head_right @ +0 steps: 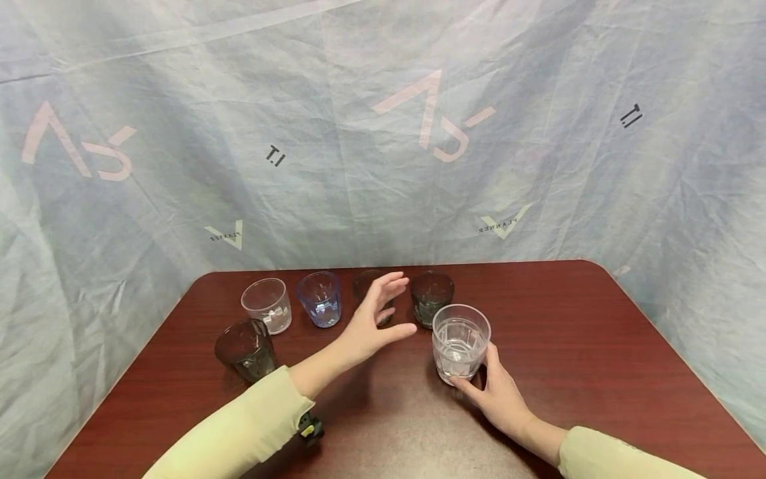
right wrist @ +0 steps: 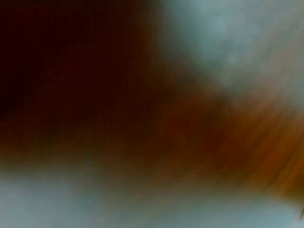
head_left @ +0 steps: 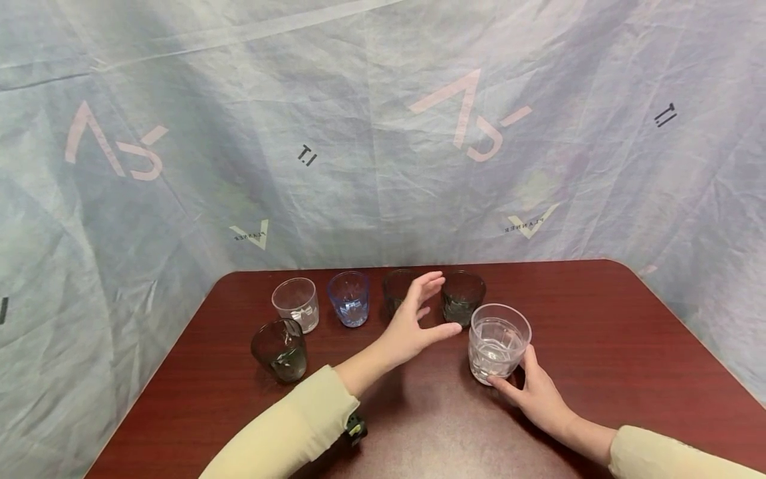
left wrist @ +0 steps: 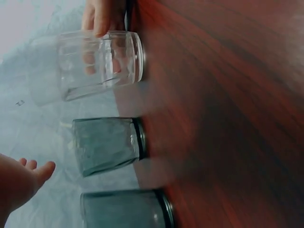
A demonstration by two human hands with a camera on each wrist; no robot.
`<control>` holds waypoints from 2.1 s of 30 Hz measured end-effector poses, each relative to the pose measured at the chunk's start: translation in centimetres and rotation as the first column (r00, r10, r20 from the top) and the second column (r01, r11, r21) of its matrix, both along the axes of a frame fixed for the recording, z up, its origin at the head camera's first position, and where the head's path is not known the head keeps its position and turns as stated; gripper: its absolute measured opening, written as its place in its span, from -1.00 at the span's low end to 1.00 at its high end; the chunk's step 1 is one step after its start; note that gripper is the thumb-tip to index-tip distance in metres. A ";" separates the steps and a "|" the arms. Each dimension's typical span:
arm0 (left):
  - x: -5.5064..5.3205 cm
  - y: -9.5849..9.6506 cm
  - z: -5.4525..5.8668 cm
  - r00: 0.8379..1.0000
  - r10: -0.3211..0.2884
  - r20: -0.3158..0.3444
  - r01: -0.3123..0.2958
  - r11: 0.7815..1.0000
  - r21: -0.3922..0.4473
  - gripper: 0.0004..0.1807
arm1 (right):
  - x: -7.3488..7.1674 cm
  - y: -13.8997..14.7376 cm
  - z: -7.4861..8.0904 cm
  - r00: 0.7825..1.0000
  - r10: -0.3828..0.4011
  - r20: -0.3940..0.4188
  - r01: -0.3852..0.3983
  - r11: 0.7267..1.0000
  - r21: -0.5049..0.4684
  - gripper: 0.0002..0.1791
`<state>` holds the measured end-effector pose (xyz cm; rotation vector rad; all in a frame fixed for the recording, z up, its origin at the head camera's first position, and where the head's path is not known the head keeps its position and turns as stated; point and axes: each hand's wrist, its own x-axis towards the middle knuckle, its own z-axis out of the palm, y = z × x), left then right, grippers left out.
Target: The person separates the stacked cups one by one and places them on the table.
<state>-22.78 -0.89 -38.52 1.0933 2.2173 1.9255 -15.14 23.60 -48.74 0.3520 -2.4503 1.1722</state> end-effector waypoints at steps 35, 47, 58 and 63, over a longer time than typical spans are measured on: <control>-1.9 5.0 -2.8 0.934 -0.355 0.032 0.356 0.927 -0.118 -0.15 | -0.2 0.1 -0.3 0.999 0.031 -0.042 -0.031 1.000 0.004 -0.18; -1.8 5.0 -2.7 0.934 -0.355 0.021 0.355 0.928 -0.116 -0.21 | -0.2 0.0 -0.2 0.999 0.030 -0.045 -0.030 1.000 0.010 -0.18; -1.6 4.9 -2.9 0.941 -0.339 0.010 0.337 0.933 -0.123 -0.23 | -0.1 -0.1 -0.1 0.997 0.042 -0.060 -0.043 0.999 -0.006 -0.18; -1.6 5.0 -3.0 0.942 -0.336 0.000 0.334 0.935 -0.118 -0.25 | 0.0 0.0 -0.1 0.998 0.045 -0.054 -0.046 0.999 -0.008 -0.18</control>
